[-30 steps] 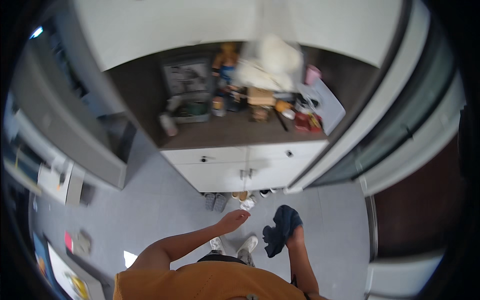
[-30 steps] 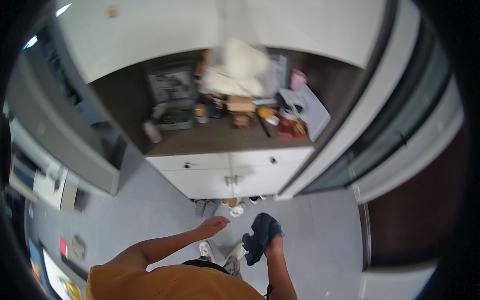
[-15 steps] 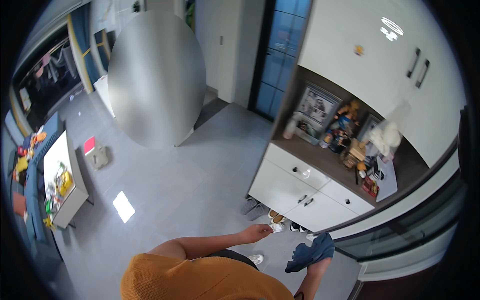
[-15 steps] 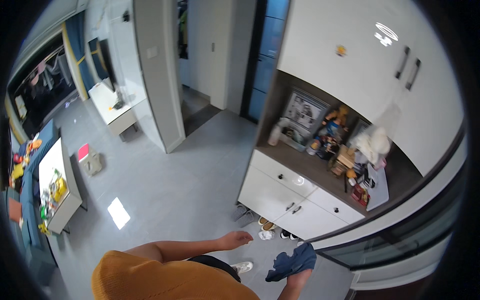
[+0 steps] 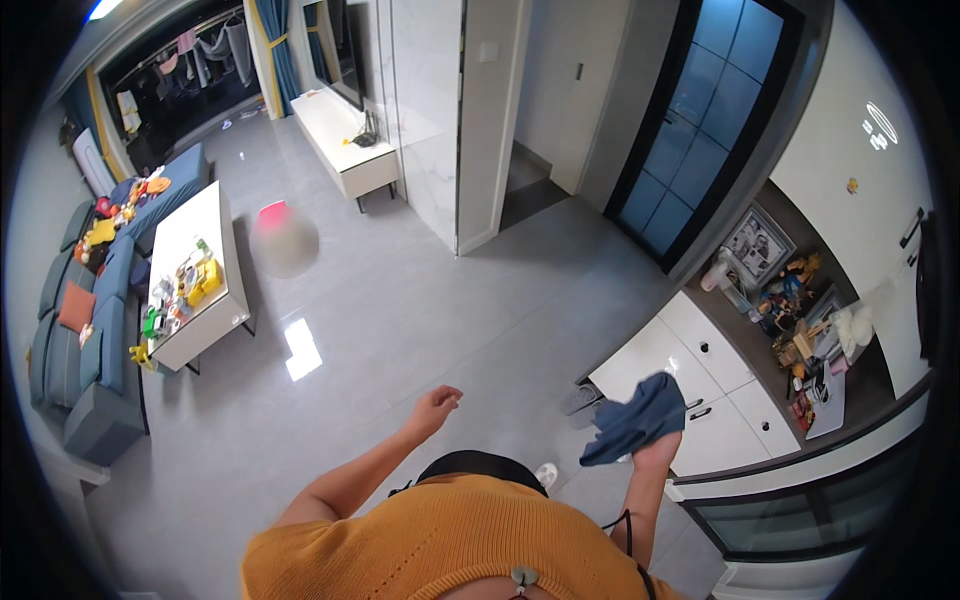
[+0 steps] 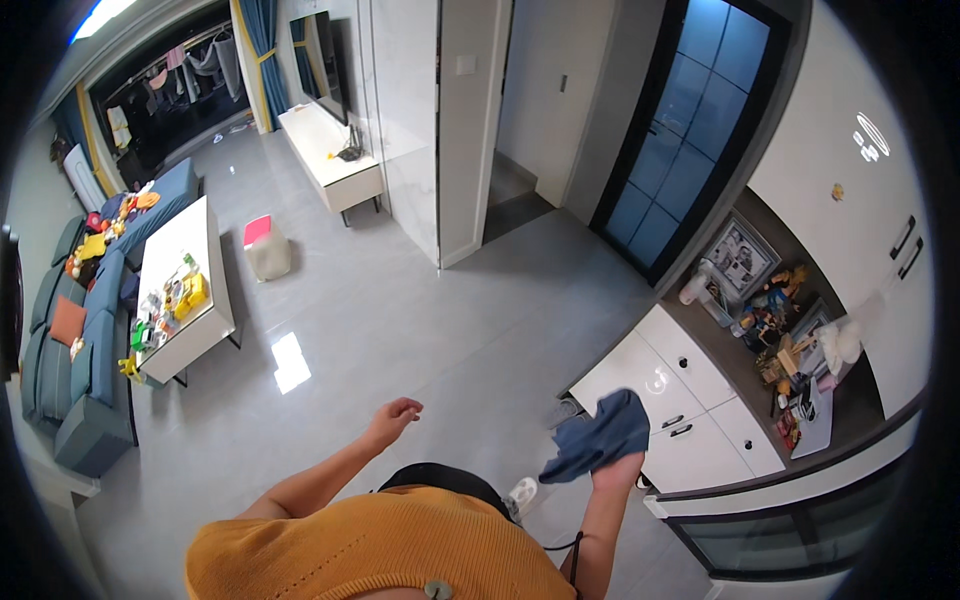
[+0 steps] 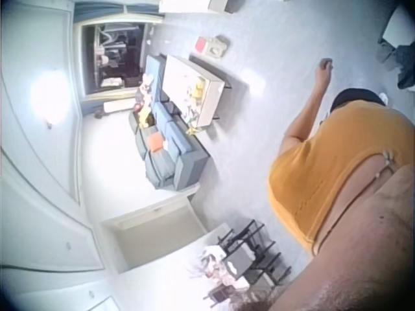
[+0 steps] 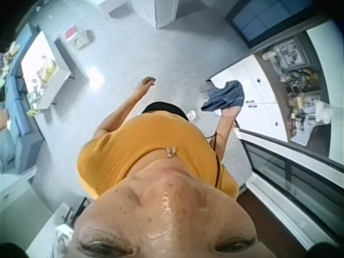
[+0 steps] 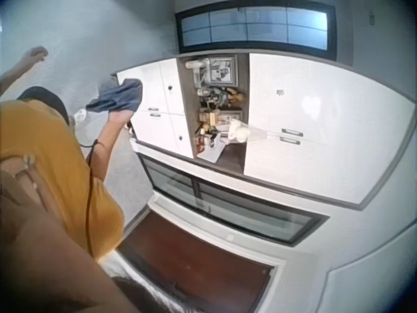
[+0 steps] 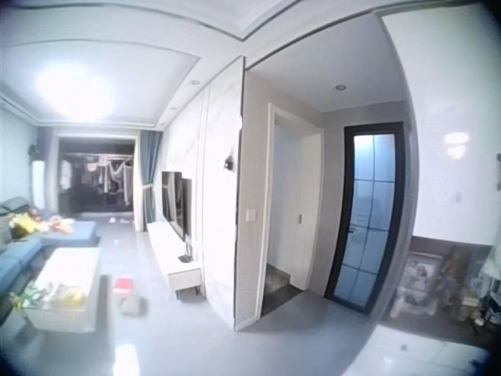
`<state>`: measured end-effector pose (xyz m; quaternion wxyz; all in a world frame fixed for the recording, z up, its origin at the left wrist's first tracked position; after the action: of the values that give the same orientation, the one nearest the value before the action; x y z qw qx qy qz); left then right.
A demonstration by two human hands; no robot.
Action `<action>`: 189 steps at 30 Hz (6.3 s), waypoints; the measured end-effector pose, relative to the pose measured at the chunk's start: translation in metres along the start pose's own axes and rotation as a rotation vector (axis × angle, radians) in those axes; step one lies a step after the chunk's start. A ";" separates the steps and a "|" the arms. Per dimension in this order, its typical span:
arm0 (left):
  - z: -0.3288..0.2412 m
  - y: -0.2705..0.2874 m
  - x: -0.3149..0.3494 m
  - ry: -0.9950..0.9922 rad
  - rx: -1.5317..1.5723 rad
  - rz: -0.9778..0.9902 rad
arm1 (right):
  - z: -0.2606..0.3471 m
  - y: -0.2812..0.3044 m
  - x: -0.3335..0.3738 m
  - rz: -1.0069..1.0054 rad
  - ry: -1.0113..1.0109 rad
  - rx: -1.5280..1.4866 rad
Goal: The person wipes the front of a white cabinet using a blue cloth, moves to clean a marble-patterned wall, and then wipes the top surface of a white table around a router.
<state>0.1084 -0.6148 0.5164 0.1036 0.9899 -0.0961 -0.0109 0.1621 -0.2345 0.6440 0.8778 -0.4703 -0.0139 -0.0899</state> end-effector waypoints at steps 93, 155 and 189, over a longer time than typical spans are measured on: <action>-0.215 0.487 -0.932 -0.461 0.526 0.770 | -0.339 -0.567 -0.823 -0.552 1.328 1.306; -0.235 0.563 -1.152 -1.930 -0.398 -0.471 | -0.300 -0.620 -0.905 -0.871 1.597 2.385; -0.234 0.502 -1.070 -1.964 -0.343 -0.345 | -0.224 -0.571 -0.903 -0.310 1.277 0.880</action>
<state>-1.0261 -0.8429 0.8509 0.1168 0.5150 0.0084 -0.8491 -0.8370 -0.5984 0.8909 0.7988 0.0701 0.3930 -0.4501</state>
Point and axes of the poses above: each hand's wrist, its own x-axis away from the middle knuckle, its own y-axis out of the back of the hand, z = x × y, the point moved 4 cm from there along -x, towards the middle knuckle, and after that the axes turned 9 degrees about -y, right-handed, at the moved point
